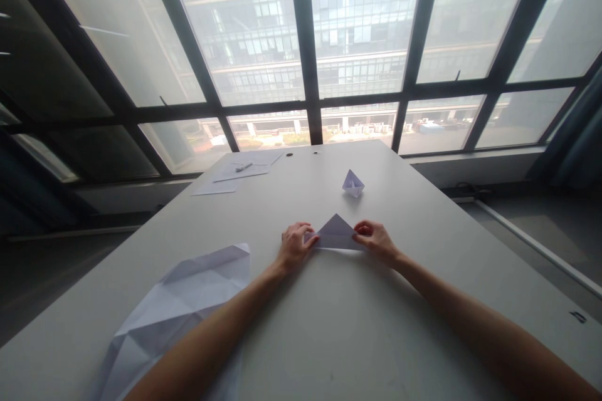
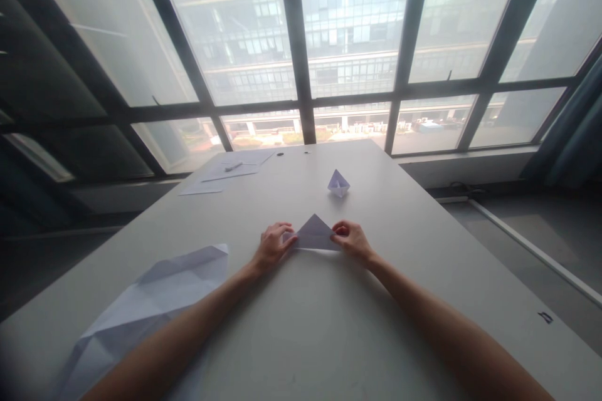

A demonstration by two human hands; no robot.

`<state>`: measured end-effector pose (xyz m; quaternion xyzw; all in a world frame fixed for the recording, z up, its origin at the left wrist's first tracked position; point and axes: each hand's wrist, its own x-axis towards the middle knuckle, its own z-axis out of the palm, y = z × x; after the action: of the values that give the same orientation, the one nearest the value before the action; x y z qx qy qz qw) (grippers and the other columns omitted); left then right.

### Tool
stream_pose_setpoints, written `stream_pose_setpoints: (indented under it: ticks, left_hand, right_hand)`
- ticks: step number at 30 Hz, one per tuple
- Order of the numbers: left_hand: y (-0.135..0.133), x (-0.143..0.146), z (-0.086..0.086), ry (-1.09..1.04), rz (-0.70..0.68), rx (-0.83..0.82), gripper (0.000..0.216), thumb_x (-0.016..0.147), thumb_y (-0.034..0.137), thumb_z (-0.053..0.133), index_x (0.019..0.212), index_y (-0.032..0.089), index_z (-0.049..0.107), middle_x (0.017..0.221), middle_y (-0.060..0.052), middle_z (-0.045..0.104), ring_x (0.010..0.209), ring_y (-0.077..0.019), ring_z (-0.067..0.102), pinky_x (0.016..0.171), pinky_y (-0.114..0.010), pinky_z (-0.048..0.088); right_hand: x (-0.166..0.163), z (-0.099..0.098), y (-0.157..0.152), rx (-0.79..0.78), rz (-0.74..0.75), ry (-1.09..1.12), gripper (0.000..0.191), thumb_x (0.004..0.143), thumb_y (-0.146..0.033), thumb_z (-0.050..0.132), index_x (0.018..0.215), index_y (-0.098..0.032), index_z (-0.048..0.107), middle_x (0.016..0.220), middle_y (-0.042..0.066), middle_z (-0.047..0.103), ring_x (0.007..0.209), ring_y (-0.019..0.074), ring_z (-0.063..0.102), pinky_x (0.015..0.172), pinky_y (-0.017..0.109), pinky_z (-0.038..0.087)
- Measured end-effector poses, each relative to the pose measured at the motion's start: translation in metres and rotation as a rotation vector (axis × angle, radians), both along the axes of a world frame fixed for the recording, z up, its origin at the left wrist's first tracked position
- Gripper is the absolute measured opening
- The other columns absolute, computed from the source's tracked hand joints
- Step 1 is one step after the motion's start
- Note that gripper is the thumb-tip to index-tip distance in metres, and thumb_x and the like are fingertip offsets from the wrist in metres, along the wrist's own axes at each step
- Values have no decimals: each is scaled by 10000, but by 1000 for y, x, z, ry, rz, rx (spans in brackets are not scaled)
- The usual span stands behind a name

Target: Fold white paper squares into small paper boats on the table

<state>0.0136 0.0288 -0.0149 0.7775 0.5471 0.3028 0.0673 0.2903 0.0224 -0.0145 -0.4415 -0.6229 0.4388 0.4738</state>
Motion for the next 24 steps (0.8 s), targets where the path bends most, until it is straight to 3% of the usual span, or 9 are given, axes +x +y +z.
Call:
stream_pose_setpoints:
  ticks: [4,13,24]
  left_hand:
    - [-2,0,3,-108,-63,4,233,871,399,678,996,203,680,1018,-66,718,985,-254,648,903,-380,471]
    - [-5,3,7,-209,-182,19,37,837,210,668,873,200,668,962,-54,692,941,-223,634,871,-338,483]
    - [-8,5,6,-253,-262,-41,59,872,230,645,867,173,658,885,-27,630,690,-122,554,675,-235,450]
  right_hand:
    - [0,-1,2,11,-42,2,217,697,-321,707,838,-161,667,771,40,700,725,185,638,668,295,475]
    - [1,-6,5,-28,-51,31,221,695,-318,722,846,-164,676,776,34,694,738,183,635,659,280,461]
    - [2,-12,8,-27,-60,31,215,707,-318,713,860,-170,680,806,44,713,750,190,647,669,284,466]
